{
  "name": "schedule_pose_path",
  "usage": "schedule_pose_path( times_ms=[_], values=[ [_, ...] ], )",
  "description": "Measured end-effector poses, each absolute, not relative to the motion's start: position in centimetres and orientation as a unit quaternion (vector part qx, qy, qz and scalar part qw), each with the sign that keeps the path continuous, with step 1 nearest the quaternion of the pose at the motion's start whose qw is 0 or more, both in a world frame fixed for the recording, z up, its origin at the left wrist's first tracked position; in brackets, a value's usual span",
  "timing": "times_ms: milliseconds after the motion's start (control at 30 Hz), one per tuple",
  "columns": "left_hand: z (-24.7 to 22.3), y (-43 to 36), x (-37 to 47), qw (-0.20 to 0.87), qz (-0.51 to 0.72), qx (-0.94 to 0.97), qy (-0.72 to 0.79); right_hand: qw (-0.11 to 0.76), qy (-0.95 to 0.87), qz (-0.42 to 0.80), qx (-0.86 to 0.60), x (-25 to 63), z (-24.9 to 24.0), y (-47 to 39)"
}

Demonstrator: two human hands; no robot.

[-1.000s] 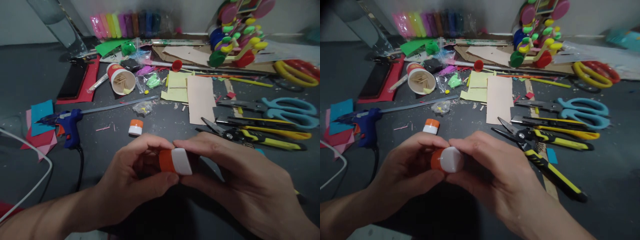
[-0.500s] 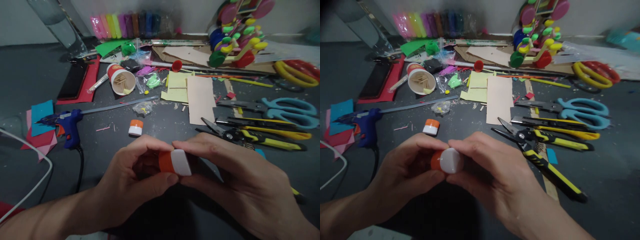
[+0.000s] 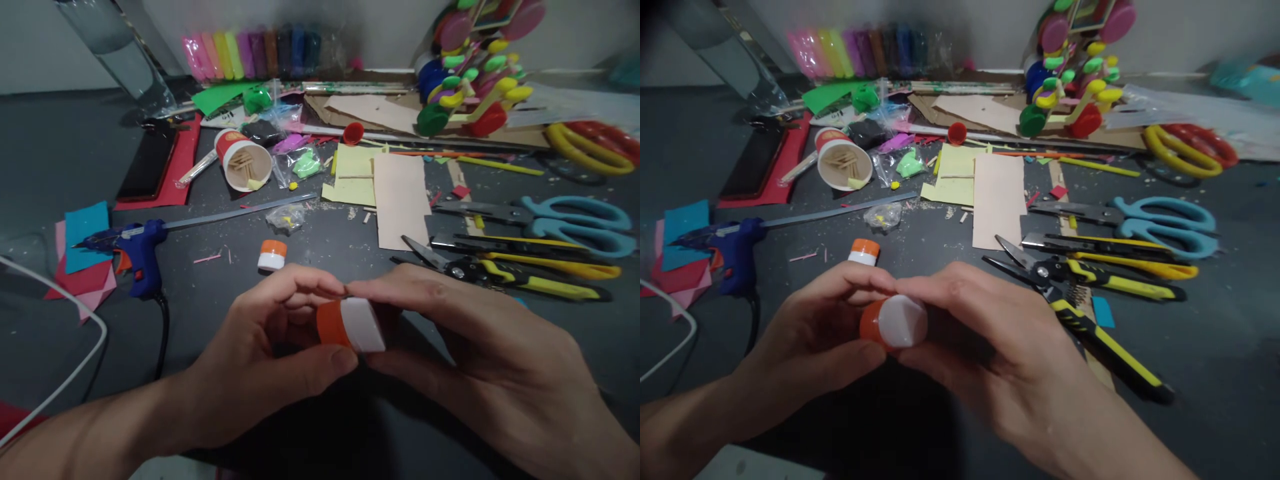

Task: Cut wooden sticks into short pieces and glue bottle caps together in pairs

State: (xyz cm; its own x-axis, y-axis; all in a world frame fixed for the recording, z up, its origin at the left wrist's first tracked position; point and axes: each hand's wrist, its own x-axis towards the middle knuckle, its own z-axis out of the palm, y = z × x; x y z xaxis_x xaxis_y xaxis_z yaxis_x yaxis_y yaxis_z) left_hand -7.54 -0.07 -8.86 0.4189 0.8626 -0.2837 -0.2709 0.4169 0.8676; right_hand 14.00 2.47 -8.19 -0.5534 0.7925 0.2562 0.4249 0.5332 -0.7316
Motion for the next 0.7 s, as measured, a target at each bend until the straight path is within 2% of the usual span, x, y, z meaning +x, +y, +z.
schedule_pose_path(
  times_ms=[167,700],
  values=[
    [-8.68,0.14,-7.46,0.783,0.372,0.342,0.362,0.294,-0.815,0.344,-0.362,13.83,-8.05,2.93],
    [-8.46,-0.07,-7.27,0.748,0.369,0.362,0.417,0.3,-0.816,0.327,-0.37,13.85,-8.64,2.79]
  ],
)
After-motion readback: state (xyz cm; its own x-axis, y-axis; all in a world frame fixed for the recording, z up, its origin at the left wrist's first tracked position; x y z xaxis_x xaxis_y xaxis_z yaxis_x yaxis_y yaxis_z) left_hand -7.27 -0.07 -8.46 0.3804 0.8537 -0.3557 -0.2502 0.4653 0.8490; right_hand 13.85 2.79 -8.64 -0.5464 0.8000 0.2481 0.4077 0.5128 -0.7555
